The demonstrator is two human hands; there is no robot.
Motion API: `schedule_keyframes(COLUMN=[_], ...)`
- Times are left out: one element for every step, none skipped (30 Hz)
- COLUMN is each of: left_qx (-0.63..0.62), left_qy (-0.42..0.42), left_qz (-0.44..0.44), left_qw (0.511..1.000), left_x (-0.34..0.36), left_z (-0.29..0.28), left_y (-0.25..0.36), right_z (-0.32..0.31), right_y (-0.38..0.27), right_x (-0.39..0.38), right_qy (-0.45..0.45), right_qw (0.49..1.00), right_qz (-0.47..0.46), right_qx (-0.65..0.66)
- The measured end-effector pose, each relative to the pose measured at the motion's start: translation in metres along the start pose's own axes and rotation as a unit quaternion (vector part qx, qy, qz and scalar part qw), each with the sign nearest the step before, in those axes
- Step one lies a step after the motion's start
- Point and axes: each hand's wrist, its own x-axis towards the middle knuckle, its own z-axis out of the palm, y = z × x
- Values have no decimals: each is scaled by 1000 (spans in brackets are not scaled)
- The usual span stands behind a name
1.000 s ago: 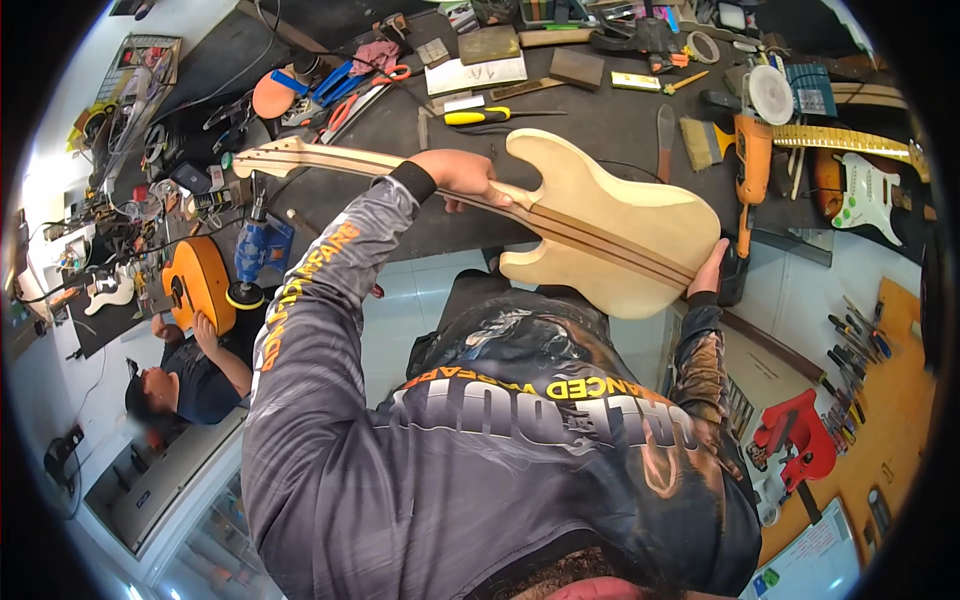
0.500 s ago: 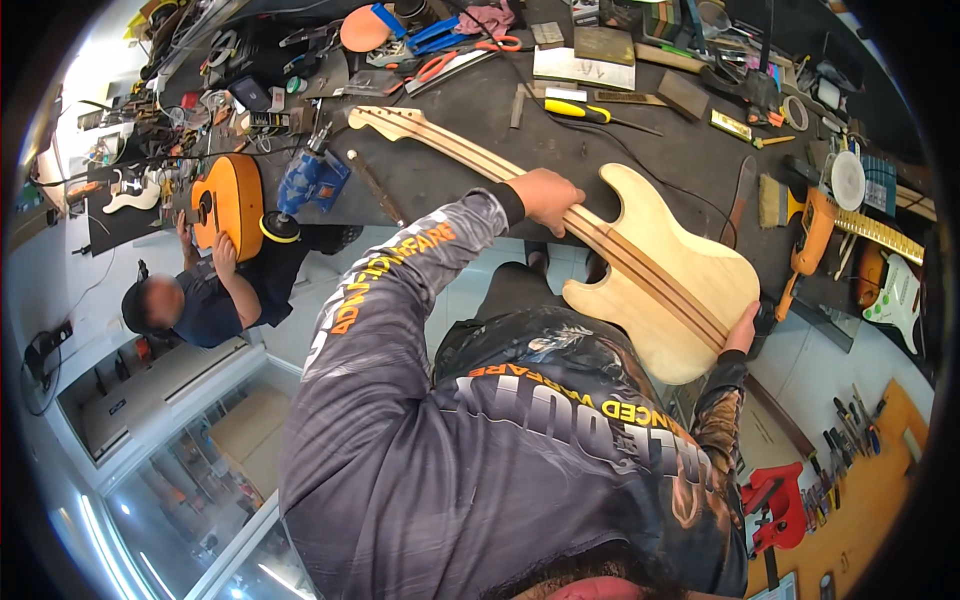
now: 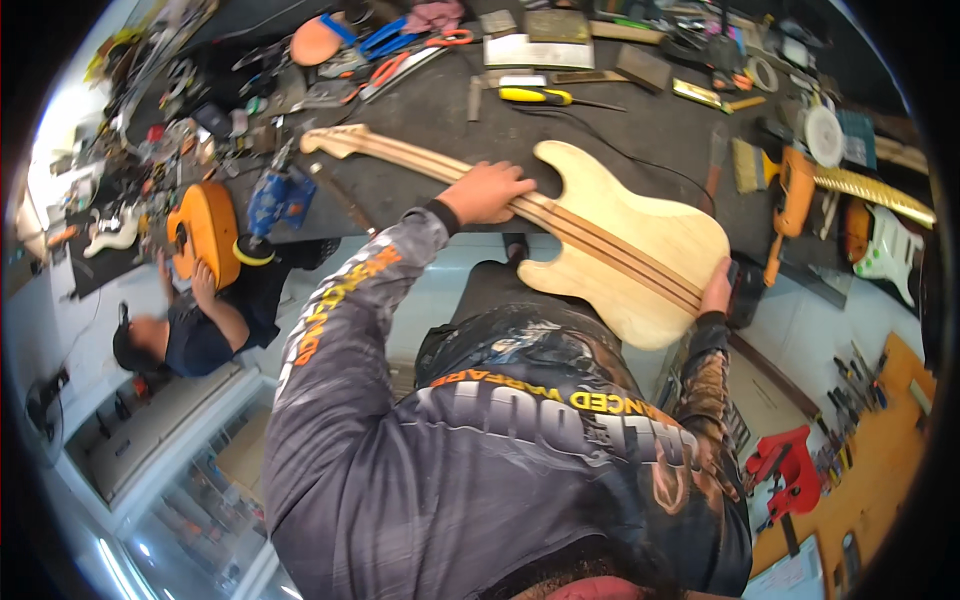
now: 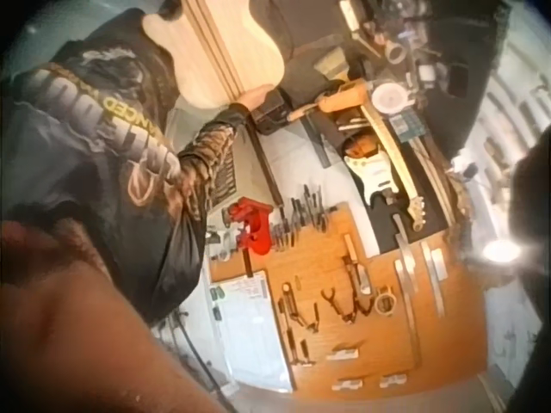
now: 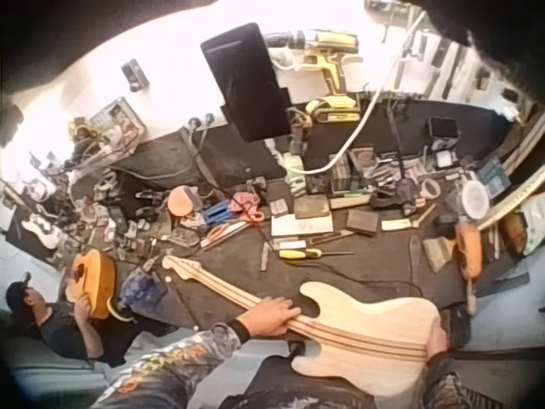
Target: The person uses a power sander on the front of a wooden instrument body, wipes the surface with a yellow cloth, and then picks up the instrument to sand the back and neck.
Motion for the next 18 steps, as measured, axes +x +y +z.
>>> schedule_keyframes(left_qx=[2,-2,17,22,18,12,16,18,23,23,28,32,32,37,42,39,40,43], left_qy=[6,17,10,49,44,34,18,16,13,11,-1,-13,-16,-6,5,-10,-14,-18], left_qz=[-9,-3,-3,25,-1,-19,-32,-33,-41,-33,-54,-73,-67,-70,-73,-86,-87,-95], left_qw=[1000,1000,1000,998,999,999,999,999,999,999,998,997,997,997,996,995,995,994], left_x=[-4,-4,-6,0,-8,-6,-9,-6,-6,-5,-6,-5,-4,-4,-3,-1,-2,-2], left_z=[-1,-5,-9,-12,-11,-10,-14,-15,-15,-16,-16,-16,-17,-18,-18,-17,-17,-18], left_y=[2,6,9,8,7,7,8,8,7,6,5,4,3,4,5,6,7,8], right_z=[3,3,9,6,14,14,24,21,23,23,29,31,34,37,39,34,36,38], right_y=[-7,1,0,15,-3,4,-10,-2,1,5,3,5,6,10,14,18,15,12], right_x=[-4,1,1,7,2,4,-3,2,5,5,2,2,2,3,3,4,1,-3], right_qy=[-13,-16,-23,-17,-60,-59,-49,-65,-88,-82,-105,-124,-119,-125,-131,-143,-145,-120], right_qw=[1000,1000,999,999,998,998,998,996,993,993,981,961,961,962,962,968,967,977], right_qz=[10,26,18,14,24,-8,2,13,22,26,62,97,100,87,73,44,47,-2], right_qx=[-13,4,20,-31,-10,-16,35,54,74,77,152,226,228,227,226,203,205,175])
